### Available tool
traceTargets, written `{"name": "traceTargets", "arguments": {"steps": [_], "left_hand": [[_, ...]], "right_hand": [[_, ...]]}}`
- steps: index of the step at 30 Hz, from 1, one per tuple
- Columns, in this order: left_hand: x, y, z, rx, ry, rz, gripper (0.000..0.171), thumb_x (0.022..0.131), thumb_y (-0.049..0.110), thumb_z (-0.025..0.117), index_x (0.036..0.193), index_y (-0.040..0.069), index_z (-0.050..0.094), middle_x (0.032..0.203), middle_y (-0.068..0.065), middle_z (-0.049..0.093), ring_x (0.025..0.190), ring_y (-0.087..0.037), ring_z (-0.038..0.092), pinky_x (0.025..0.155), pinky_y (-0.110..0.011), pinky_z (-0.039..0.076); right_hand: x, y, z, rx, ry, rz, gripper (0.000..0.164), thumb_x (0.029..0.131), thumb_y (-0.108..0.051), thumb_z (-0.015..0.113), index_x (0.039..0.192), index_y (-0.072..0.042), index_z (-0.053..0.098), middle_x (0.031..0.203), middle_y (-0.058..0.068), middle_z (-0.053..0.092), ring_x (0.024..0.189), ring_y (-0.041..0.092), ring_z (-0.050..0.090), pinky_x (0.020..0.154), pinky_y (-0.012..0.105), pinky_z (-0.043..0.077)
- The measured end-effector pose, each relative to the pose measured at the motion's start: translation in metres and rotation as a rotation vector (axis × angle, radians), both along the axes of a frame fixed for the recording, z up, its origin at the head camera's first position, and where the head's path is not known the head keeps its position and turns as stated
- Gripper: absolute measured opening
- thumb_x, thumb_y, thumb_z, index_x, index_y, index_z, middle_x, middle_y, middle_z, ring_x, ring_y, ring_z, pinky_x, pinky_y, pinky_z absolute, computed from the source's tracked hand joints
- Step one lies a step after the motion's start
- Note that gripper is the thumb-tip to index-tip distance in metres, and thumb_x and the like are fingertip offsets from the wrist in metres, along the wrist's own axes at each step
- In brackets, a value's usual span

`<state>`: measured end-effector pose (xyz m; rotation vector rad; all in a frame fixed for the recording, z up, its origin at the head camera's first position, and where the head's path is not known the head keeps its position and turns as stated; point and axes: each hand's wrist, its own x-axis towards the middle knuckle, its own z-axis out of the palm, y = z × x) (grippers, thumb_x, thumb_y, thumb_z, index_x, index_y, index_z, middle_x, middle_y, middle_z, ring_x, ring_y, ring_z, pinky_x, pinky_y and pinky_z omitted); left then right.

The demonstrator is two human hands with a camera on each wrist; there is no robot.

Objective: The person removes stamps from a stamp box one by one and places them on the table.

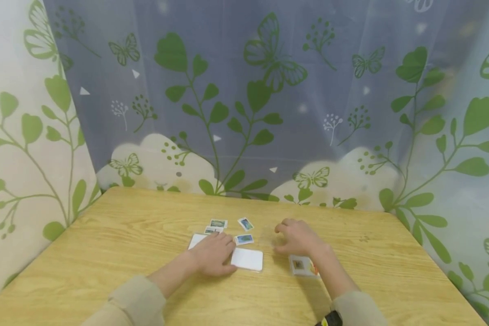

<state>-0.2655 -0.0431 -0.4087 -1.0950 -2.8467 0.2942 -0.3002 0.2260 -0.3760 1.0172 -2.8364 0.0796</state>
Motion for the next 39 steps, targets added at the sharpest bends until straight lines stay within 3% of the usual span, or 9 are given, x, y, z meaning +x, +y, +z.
{"name": "traceTargets", "arguments": {"steps": [17, 32, 39], "left_hand": [[0.0, 0.0, 0.0, 0.0, 0.013, -0.01, 0.063, 0.089, 0.059, 0.041, 0.123, 0.007, 0.053, 0.121, -0.005, 0.052, 0.113, -0.019, 0.046, 0.1, -0.036, 0.035], [0.0, 0.0, 0.002, -0.009, 0.033, -0.02, 0.063, 0.089, 0.058, 0.04, 0.122, 0.007, 0.053, 0.118, -0.004, 0.053, 0.11, -0.019, 0.048, 0.097, -0.035, 0.036], [0.0, 0.0, 0.001, -0.012, 0.034, -0.016, 0.064, 0.089, 0.059, 0.041, 0.123, 0.006, 0.053, 0.12, -0.005, 0.053, 0.112, -0.019, 0.047, 0.098, -0.036, 0.036]], "right_hand": [[0.003, -0.005, 0.0, 0.036, 0.201, 0.137, 0.042, 0.077, -0.038, 0.07, 0.105, -0.007, 0.062, 0.102, 0.005, 0.058, 0.102, 0.028, 0.051, 0.087, 0.049, 0.039], [0.006, -0.014, -0.001, 0.031, 0.232, 0.161, 0.043, 0.078, -0.041, 0.069, 0.106, -0.009, 0.063, 0.104, 0.004, 0.059, 0.101, 0.026, 0.053, 0.085, 0.046, 0.043], [0.011, -0.022, 0.001, -0.002, 0.143, 0.153, 0.045, 0.078, -0.041, 0.069, 0.109, -0.009, 0.062, 0.108, 0.005, 0.059, 0.105, 0.027, 0.052, 0.087, 0.048, 0.042]]}}
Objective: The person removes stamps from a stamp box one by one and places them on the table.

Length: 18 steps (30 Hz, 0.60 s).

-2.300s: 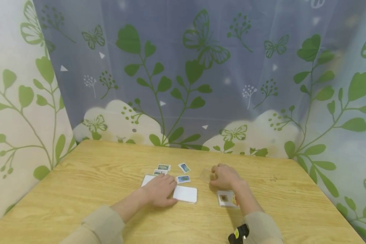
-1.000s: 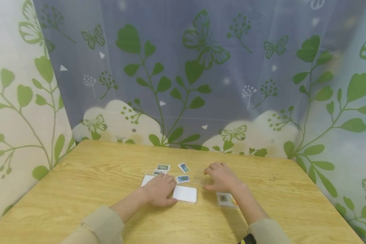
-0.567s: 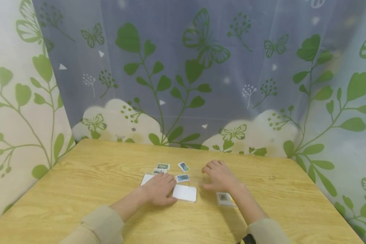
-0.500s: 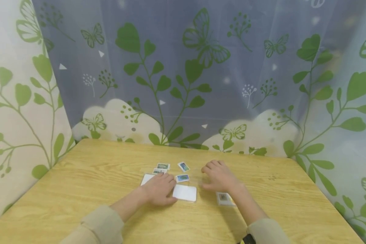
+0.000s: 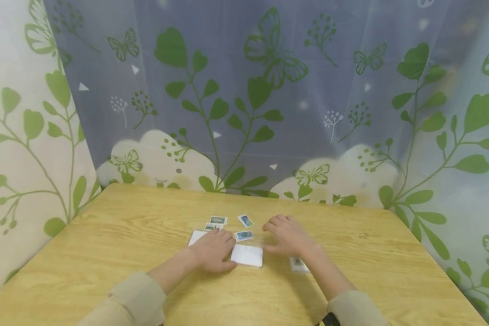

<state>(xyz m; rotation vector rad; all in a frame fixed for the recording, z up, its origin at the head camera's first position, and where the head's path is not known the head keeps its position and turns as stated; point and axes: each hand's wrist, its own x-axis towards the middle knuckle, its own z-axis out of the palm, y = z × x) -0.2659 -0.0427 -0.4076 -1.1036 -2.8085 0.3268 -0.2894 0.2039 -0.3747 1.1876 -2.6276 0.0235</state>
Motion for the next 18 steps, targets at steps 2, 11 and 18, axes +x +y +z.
{"name": "traceTargets", "arguments": {"steps": [2, 11, 18], "left_hand": [[0.0, -0.0002, 0.0004, 0.001, -0.005, 0.002, 0.064, 0.089, 0.059, 0.041, 0.123, 0.006, 0.053, 0.121, -0.005, 0.053, 0.112, -0.019, 0.047, 0.099, -0.036, 0.036], [0.0015, -0.0007, 0.0026, -0.015, 0.001, 0.01, 0.065, 0.088, 0.061, 0.04, 0.124, 0.007, 0.054, 0.12, -0.004, 0.053, 0.112, -0.019, 0.047, 0.097, -0.034, 0.036], [0.0022, -0.0009, 0.0032, -0.024, 0.018, 0.013, 0.067, 0.088, 0.062, 0.038, 0.123, 0.007, 0.054, 0.118, -0.003, 0.054, 0.11, -0.018, 0.047, 0.095, -0.034, 0.037]], "right_hand": [[0.0004, -0.0023, -0.0002, -0.002, -0.033, -0.001, 0.045, 0.079, -0.04, 0.069, 0.11, -0.008, 0.062, 0.109, 0.005, 0.059, 0.105, 0.027, 0.052, 0.087, 0.048, 0.042], [0.0028, -0.0084, -0.0029, -0.002, -0.072, 0.017, 0.044, 0.078, -0.038, 0.07, 0.109, -0.007, 0.062, 0.109, 0.005, 0.06, 0.104, 0.026, 0.053, 0.088, 0.048, 0.042], [0.0047, -0.0108, -0.0043, 0.015, -0.081, 0.027, 0.044, 0.077, -0.037, 0.07, 0.109, -0.007, 0.062, 0.108, 0.005, 0.06, 0.102, 0.025, 0.053, 0.084, 0.046, 0.043]]}}
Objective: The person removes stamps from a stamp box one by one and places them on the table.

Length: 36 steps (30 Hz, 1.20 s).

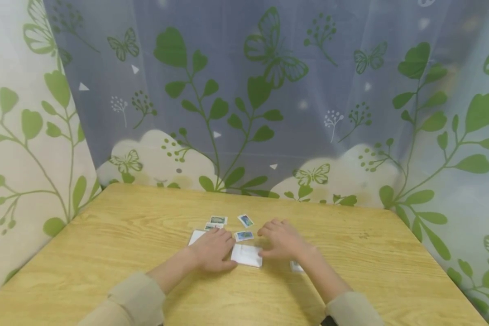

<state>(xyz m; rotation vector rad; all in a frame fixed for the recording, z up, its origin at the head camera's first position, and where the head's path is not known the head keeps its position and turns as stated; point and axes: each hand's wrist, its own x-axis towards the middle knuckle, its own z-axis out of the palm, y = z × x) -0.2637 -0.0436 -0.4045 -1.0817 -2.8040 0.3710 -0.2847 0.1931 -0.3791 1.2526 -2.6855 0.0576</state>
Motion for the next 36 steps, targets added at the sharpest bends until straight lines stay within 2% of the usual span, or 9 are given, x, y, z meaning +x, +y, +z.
{"name": "traceTargets", "arguments": {"steps": [16, 24, 31, 36], "left_hand": [[0.0, 0.001, -0.002, -0.004, 0.03, -0.002, 0.063, 0.088, 0.061, 0.04, 0.117, 0.008, 0.058, 0.111, -0.002, 0.056, 0.103, -0.017, 0.049, 0.089, -0.032, 0.038], [0.001, 0.002, -0.002, 0.013, 0.026, -0.003, 0.064, 0.087, 0.061, 0.041, 0.118, 0.007, 0.057, 0.113, -0.003, 0.056, 0.106, -0.018, 0.049, 0.092, -0.033, 0.038], [0.0, -0.002, -0.001, 0.076, -0.026, -0.006, 0.069, 0.087, 0.062, 0.041, 0.125, 0.005, 0.052, 0.123, -0.006, 0.052, 0.118, -0.022, 0.044, 0.103, -0.039, 0.031], [-0.002, -0.003, 0.001, 0.086, 0.005, -0.045, 0.069, 0.086, 0.062, 0.042, 0.124, 0.005, 0.052, 0.118, -0.005, 0.053, 0.113, -0.021, 0.045, 0.101, -0.038, 0.033]], "right_hand": [[0.004, -0.012, 0.0, 0.04, -0.056, 0.024, 0.044, 0.076, -0.036, 0.072, 0.109, -0.008, 0.063, 0.105, 0.003, 0.06, 0.098, 0.022, 0.054, 0.087, 0.04, 0.044], [0.005, -0.014, -0.005, 0.04, -0.046, 0.047, 0.043, 0.075, -0.037, 0.073, 0.108, -0.011, 0.064, 0.104, 0.001, 0.061, 0.096, 0.018, 0.055, 0.085, 0.037, 0.046], [0.004, -0.018, -0.005, 0.035, -0.031, 0.096, 0.046, 0.074, -0.037, 0.074, 0.11, -0.011, 0.063, 0.106, 0.002, 0.061, 0.097, 0.018, 0.056, 0.084, 0.036, 0.047], [0.005, -0.022, -0.004, 0.058, -0.051, 0.084, 0.046, 0.074, -0.038, 0.073, 0.111, -0.012, 0.063, 0.105, 0.0, 0.059, 0.096, 0.016, 0.055, 0.083, 0.034, 0.046]]}}
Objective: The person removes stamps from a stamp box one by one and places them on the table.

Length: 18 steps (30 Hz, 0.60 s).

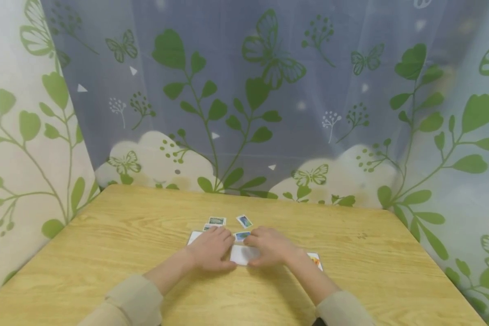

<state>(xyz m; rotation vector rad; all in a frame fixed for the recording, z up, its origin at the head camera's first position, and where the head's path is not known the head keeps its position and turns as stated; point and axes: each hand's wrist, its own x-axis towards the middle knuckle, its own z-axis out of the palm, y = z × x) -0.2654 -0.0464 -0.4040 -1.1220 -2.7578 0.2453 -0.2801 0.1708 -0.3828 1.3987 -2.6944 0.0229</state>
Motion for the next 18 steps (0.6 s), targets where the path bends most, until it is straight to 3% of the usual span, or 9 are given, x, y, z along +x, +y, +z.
{"name": "traceTargets", "arguments": {"steps": [8, 15, 18], "left_hand": [[-0.001, 0.002, 0.003, -0.011, -0.013, -0.001, 0.067, 0.085, 0.062, 0.045, 0.12, 0.007, 0.055, 0.118, -0.004, 0.054, 0.115, -0.022, 0.045, 0.1, -0.038, 0.033], [-0.003, 0.007, 0.003, -0.014, -0.01, -0.003, 0.065, 0.082, 0.062, 0.048, 0.115, 0.007, 0.057, 0.114, -0.003, 0.055, 0.111, -0.02, 0.047, 0.098, -0.035, 0.034], [-0.004, 0.01, 0.003, -0.008, -0.006, -0.004, 0.065, 0.081, 0.062, 0.049, 0.114, 0.007, 0.057, 0.112, -0.002, 0.056, 0.107, -0.019, 0.048, 0.096, -0.034, 0.035]], "right_hand": [[0.001, -0.005, 0.0, -0.006, -0.008, 0.012, 0.048, 0.075, -0.037, 0.072, 0.113, -0.01, 0.061, 0.104, 0.0, 0.059, 0.095, 0.016, 0.054, 0.083, 0.033, 0.045], [0.001, -0.002, -0.003, 0.011, -0.035, -0.024, 0.053, 0.075, -0.039, 0.072, 0.117, -0.009, 0.059, 0.109, 0.001, 0.058, 0.1, 0.017, 0.053, 0.088, 0.036, 0.044], [0.002, -0.001, -0.004, 0.018, -0.057, -0.044, 0.056, 0.074, -0.04, 0.072, 0.118, -0.008, 0.058, 0.107, 0.001, 0.057, 0.095, 0.015, 0.053, 0.083, 0.034, 0.045]]}}
